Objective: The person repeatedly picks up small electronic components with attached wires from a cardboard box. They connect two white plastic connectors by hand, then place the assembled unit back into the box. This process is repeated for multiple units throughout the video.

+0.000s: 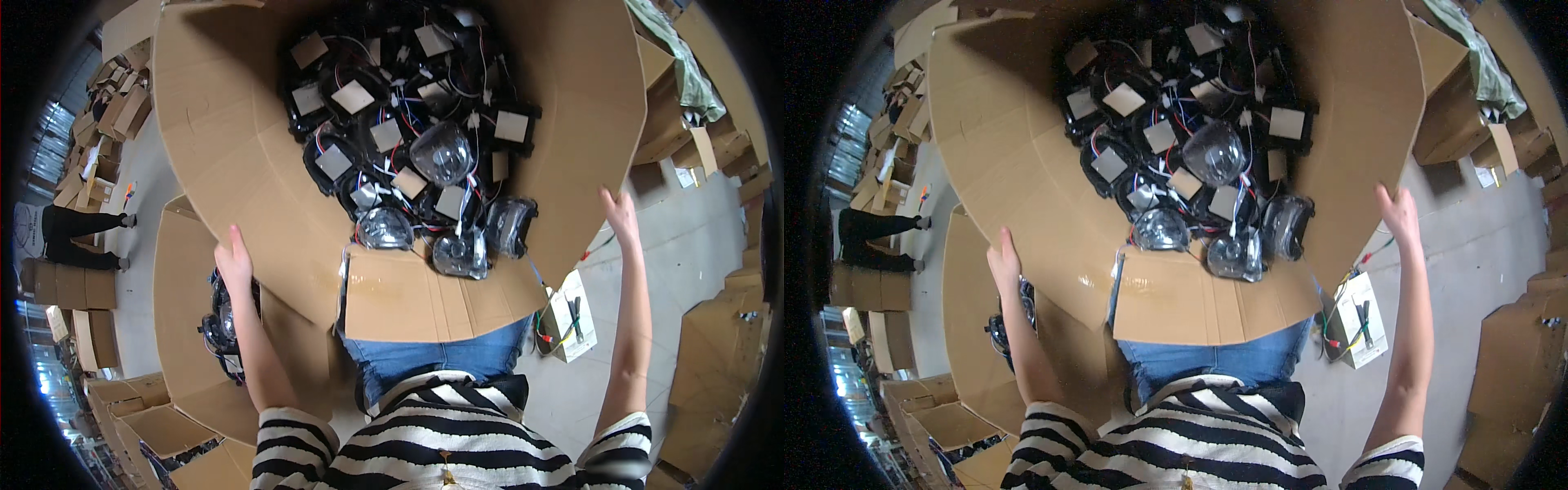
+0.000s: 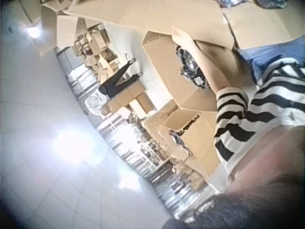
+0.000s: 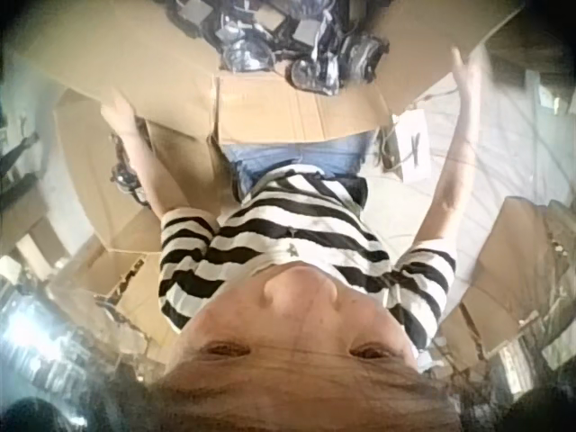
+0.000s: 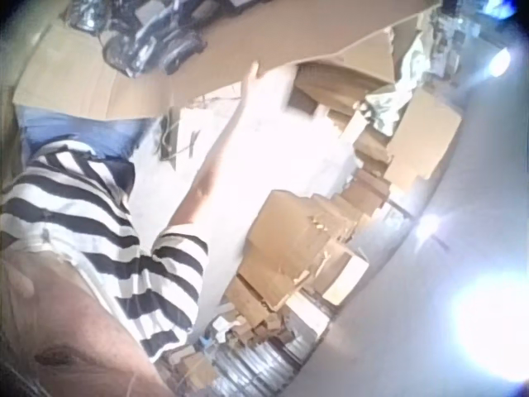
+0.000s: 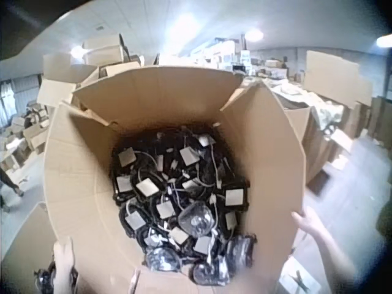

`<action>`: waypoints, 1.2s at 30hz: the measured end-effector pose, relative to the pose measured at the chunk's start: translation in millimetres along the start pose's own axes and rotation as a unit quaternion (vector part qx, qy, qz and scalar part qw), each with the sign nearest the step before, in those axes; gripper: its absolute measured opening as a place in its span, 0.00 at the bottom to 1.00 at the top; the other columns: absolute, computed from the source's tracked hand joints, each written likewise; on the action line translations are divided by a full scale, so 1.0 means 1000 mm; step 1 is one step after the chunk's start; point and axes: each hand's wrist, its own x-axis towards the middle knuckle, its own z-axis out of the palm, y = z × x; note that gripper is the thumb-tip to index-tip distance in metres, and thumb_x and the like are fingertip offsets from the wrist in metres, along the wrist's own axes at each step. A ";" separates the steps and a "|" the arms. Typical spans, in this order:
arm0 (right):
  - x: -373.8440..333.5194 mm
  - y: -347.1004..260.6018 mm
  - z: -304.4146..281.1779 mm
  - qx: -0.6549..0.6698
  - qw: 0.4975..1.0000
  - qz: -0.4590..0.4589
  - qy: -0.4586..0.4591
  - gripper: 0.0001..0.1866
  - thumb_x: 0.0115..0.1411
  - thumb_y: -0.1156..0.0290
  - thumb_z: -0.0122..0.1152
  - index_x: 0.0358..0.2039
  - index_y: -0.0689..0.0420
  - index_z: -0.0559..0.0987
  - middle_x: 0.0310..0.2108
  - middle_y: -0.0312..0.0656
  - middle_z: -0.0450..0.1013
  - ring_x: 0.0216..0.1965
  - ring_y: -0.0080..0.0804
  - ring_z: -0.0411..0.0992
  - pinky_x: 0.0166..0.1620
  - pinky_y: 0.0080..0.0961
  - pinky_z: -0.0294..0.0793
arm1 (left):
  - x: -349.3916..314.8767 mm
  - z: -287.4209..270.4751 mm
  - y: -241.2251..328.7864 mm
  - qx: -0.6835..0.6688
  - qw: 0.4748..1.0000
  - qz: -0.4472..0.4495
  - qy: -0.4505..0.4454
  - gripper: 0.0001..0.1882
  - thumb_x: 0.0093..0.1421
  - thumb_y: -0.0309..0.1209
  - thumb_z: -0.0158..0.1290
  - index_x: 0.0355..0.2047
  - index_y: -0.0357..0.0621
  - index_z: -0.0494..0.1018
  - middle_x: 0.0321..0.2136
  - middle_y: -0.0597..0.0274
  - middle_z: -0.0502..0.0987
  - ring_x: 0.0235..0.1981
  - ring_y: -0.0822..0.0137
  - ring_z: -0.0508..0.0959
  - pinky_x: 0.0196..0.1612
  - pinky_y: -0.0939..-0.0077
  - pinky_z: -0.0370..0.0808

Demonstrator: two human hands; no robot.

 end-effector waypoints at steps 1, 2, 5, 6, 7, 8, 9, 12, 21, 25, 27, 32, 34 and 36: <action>0.002 -0.009 0.003 0.011 0.999 -0.032 0.035 0.20 0.51 0.57 0.48 0.27 0.66 0.72 0.22 0.54 0.70 0.28 0.40 0.71 0.32 0.29 0.67 | 0.006 0.000 0.000 0.028 0.999 0.036 0.002 0.22 0.58 0.40 0.40 0.32 0.27 0.69 0.29 0.39 0.73 0.34 0.51 0.74 0.38 0.68 0.67; 0.010 -0.002 0.005 0.031 0.998 -0.040 0.026 0.21 0.51 0.57 0.48 0.28 0.66 0.72 0.23 0.55 0.70 0.30 0.43 0.71 0.34 0.31 0.67 | 0.012 -0.001 0.002 0.072 0.997 0.024 -0.008 0.23 0.58 0.41 0.40 0.31 0.27 0.69 0.28 0.39 0.73 0.33 0.49 0.73 0.37 0.67 0.67; 0.025 0.010 0.004 0.045 0.998 -0.049 0.001 0.21 0.52 0.56 0.47 0.29 0.66 0.72 0.24 0.55 0.70 0.31 0.41 0.70 0.35 0.30 0.66 | 0.019 -0.003 0.004 0.145 0.989 0.018 -0.009 0.24 0.57 0.44 0.40 0.27 0.29 0.70 0.24 0.38 0.72 0.30 0.45 0.73 0.34 0.63 0.68; 0.025 0.004 0.007 0.025 0.999 -0.041 -0.007 0.20 0.53 0.57 0.46 0.30 0.66 0.72 0.22 0.51 0.70 0.29 0.34 0.70 0.34 0.28 0.66 | 0.018 -0.003 0.001 0.134 0.990 0.040 0.012 0.25 0.57 0.44 0.40 0.26 0.28 0.70 0.22 0.38 0.72 0.29 0.44 0.73 0.32 0.63 0.68; 0.024 0.001 0.008 0.005 0.999 -0.033 -0.014 0.20 0.55 0.58 0.46 0.31 0.65 0.72 0.20 0.47 0.70 0.27 0.27 0.70 0.32 0.25 0.66 | 0.018 -0.003 0.000 0.122 0.990 0.062 0.032 0.25 0.56 0.45 0.40 0.24 0.28 0.70 0.21 0.38 0.71 0.27 0.44 0.72 0.31 0.62 0.68; 0.019 0.013 0.015 -0.036 0.994 -0.075 0.067 0.25 0.51 0.51 0.46 0.29 0.65 0.73 0.28 0.59 0.69 0.34 0.51 0.69 0.36 0.37 0.66 | 0.009 -0.002 0.002 0.113 0.993 0.036 0.010 0.25 0.57 0.44 0.40 0.24 0.28 0.70 0.21 0.38 0.71 0.27 0.45 0.73 0.30 0.63 0.68; 0.012 0.027 0.017 -0.054 0.997 -0.047 0.038 0.24 0.53 0.51 0.45 0.29 0.64 0.74 0.27 0.58 0.69 0.33 0.53 0.68 0.35 0.38 0.66 | -0.002 -0.002 0.002 0.100 0.995 0.008 -0.015 0.26 0.57 0.44 0.40 0.24 0.27 0.70 0.21 0.38 0.71 0.28 0.45 0.73 0.29 0.64 0.68; -0.058 0.042 0.036 -0.011 0.997 -0.077 0.016 0.17 0.54 0.60 0.47 0.35 0.62 0.73 0.29 0.56 0.70 0.34 0.50 0.69 0.35 0.37 0.68 | -0.060 -0.004 -0.020 0.073 0.993 0.072 0.065 0.17 0.58 0.34 0.42 0.36 0.28 0.69 0.32 0.46 0.74 0.33 0.58 0.75 0.35 0.71 0.69; -0.063 0.012 0.029 0.034 0.999 0.027 -0.011 0.15 0.54 0.64 0.48 0.25 0.67 0.71 0.13 0.49 0.65 0.16 0.30 0.65 0.23 0.29 0.63 | -0.061 0.009 -0.001 -0.071 0.988 -0.133 0.041 0.18 0.59 0.34 0.41 0.27 0.27 0.70 0.21 0.58 0.74 0.21 0.73 0.71 0.25 0.79 0.67; -0.065 0.006 0.023 0.061 0.998 0.018 0.013 0.16 0.54 0.63 0.48 0.25 0.67 0.70 0.13 0.52 0.63 0.15 0.29 0.62 0.22 0.28 0.62 | -0.062 0.011 0.007 0.011 0.990 -0.133 0.047 0.19 0.59 0.35 0.41 0.28 0.26 0.70 0.22 0.58 0.74 0.21 0.73 0.71 0.24 0.81 0.67; -0.065 0.005 0.022 0.043 0.999 0.028 -0.005 0.16 0.55 0.63 0.48 0.25 0.67 0.70 0.14 0.52 0.63 0.15 0.29 0.61 0.22 0.28 0.62 | -0.064 0.009 0.005 -0.038 0.990 -0.129 0.041 0.19 0.59 0.36 0.41 0.28 0.26 0.70 0.21 0.58 0.74 0.21 0.73 0.71 0.24 0.81 0.67; -0.073 0.001 0.025 0.035 0.998 0.054 -0.021 0.17 0.55 0.63 0.48 0.25 0.68 0.71 0.13 0.50 0.63 0.16 0.24 0.57 0.21 0.27 0.60 | -0.065 -0.008 -0.015 0.008 0.982 -0.184 0.027 0.23 0.57 0.41 0.44 0.22 0.28 0.70 0.16 0.61 0.72 0.18 0.75 0.68 0.21 0.79 0.64; -0.074 0.022 0.031 0.037 0.999 0.027 0.009 0.18 0.56 0.62 0.48 0.24 0.68 0.70 0.11 0.47 0.62 0.16 0.21 0.56 0.20 0.26 0.59 | -0.055 -0.018 0.009 0.209 0.934 -0.248 -0.152 0.23 0.56 0.42 0.45 0.19 0.29 0.69 0.14 0.58 0.71 0.15 0.73 0.67 0.19 0.77 0.63; -0.074 0.019 0.020 0.020 0.995 0.089 -0.036 0.18 0.56 0.62 0.48 0.25 0.68 0.71 0.11 0.42 0.61 0.17 0.21 0.56 0.21 0.24 0.59 | -0.054 -0.033 0.024 0.383 0.866 -0.155 -0.280 0.20 0.53 0.39 0.50 0.14 0.33 0.67 0.10 0.54 0.68 0.11 0.65 0.66 0.17 0.72 0.61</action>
